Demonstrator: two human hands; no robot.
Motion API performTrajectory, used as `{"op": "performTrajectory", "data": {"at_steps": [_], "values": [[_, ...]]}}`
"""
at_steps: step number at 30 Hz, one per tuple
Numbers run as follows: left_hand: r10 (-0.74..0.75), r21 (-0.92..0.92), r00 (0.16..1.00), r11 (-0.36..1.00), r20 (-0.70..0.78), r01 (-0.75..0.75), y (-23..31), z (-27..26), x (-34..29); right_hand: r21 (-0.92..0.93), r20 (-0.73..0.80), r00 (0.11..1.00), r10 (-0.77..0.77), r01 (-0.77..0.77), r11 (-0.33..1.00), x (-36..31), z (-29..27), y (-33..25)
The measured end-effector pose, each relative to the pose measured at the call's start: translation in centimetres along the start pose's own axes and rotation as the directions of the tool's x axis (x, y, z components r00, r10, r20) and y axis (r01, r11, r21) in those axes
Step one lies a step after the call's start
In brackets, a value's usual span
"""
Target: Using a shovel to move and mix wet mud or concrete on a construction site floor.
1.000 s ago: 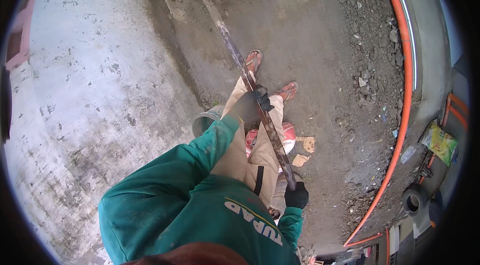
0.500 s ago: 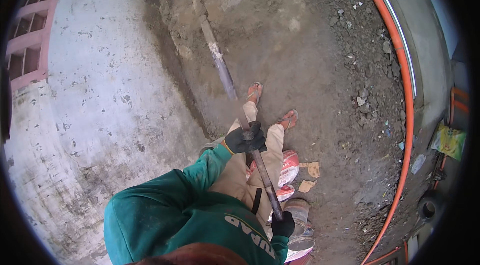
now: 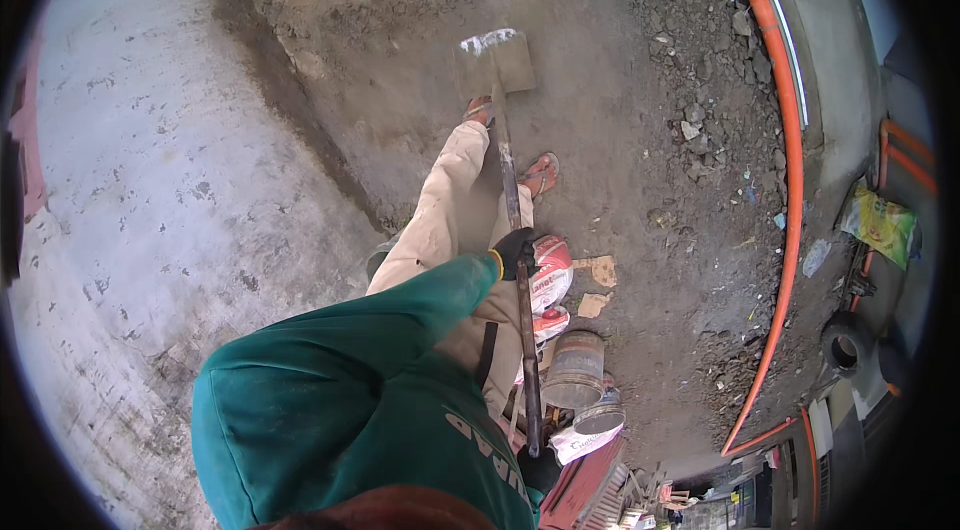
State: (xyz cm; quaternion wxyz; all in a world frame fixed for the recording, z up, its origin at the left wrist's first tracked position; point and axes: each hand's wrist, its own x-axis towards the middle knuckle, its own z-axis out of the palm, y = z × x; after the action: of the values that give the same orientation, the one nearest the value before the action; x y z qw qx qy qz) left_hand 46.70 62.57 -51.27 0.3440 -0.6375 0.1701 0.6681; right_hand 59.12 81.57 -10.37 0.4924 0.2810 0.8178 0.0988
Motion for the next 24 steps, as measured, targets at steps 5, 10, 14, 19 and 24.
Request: {"op": "performTrajectory", "data": {"at_steps": [5, 10, 14, 19, 24], "values": [[-0.186, -0.041, 0.976, 0.981, 0.114, 0.192, 3.1, 0.2, 0.2, 0.169, -0.047, 0.998, -0.043, 0.050, 0.984, 2.3, -3.6, -8.7], [-0.167, -0.074, 0.932, 0.977, 0.321, 0.200, 16.9, -1.6, 2.6, 0.303, 0.020, 0.997, -0.079, 0.069, 0.950, 1.6, -4.2, -14.1], [0.151, -0.041, 0.937, 0.988, 0.315, -0.146, 31.5, 2.1, 1.7, 0.213, -0.147, 0.968, -0.204, 0.233, 0.949, 4.4, -6.4, -24.0], [0.246, -0.018, 0.960, 0.969, 0.137, -0.246, 33.5, 0.5, -1.1, 0.222, -0.283, 0.932, -0.228, 0.295, 0.929, 3.8, -4.1, -24.8], [0.244, -0.013, 0.970, 0.970, -0.024, -0.244, 31.8, -2.2, -5.9, 0.213, -0.184, 0.884, -0.429, 0.462, 0.861, 4.1, 0.3, -19.9]]}}
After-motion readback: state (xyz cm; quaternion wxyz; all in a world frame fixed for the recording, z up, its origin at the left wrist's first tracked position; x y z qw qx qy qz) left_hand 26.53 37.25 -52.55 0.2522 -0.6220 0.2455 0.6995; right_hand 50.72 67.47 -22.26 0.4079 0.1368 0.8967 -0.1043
